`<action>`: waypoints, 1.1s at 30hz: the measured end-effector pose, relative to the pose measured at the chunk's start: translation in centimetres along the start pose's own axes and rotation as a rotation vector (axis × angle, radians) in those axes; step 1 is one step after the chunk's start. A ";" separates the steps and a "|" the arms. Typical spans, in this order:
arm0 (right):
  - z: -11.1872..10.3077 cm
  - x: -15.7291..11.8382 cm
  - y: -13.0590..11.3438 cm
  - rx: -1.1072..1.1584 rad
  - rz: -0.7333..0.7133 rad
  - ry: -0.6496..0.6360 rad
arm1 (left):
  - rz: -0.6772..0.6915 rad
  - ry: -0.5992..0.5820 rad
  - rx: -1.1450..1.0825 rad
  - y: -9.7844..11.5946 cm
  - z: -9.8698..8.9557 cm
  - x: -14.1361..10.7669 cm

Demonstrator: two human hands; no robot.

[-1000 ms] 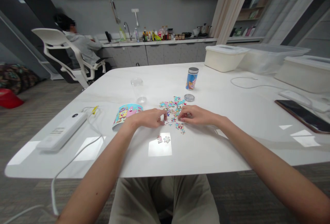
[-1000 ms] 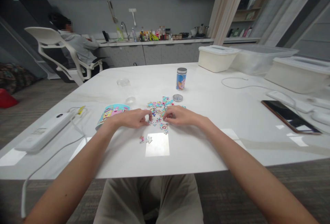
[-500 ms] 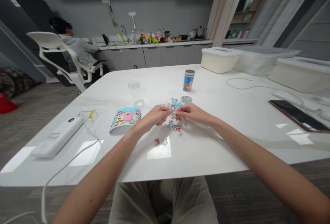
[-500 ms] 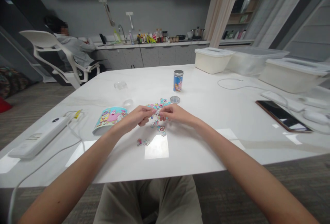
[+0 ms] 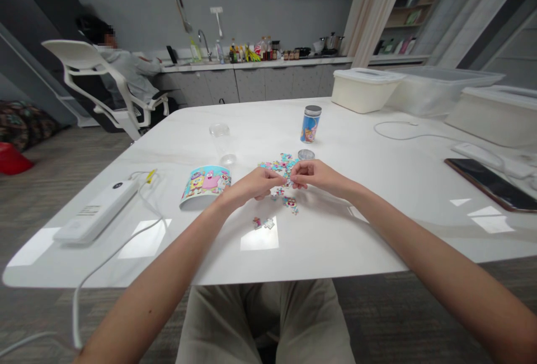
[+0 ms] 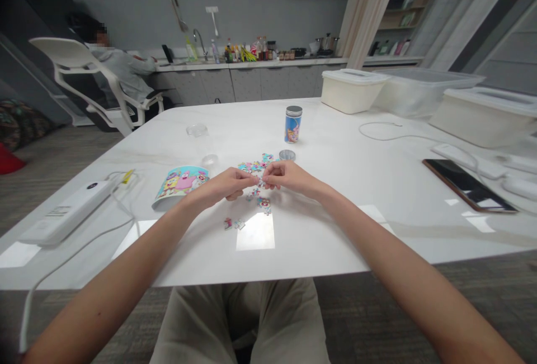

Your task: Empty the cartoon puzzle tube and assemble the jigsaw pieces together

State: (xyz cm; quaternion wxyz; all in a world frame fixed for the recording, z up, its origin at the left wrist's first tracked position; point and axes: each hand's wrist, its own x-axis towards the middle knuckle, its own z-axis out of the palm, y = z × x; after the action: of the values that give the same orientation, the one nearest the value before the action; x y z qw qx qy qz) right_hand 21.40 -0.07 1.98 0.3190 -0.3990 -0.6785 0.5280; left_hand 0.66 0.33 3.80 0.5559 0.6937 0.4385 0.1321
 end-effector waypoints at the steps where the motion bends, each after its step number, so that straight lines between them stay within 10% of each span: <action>1: 0.1 0.0 0.0 -0.013 0.009 -0.007 | -0.002 0.016 0.013 0.1 -0.1 0.0; 18: -0.7 -0.9 0.0 -0.487 -0.041 -0.407 | -0.151 -0.077 0.410 -0.1 1.0 -0.6; 33: -0.5 -1.0 0.2 -0.525 -0.008 -0.433 | -0.147 -0.044 0.467 -0.3 1.2 -0.5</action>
State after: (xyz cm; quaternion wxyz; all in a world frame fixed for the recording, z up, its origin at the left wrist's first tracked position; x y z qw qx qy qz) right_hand 22.37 -0.71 1.90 0.0560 -0.3436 -0.8448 0.4063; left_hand 1.08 -0.81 3.25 0.3982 0.7723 0.4941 -0.0287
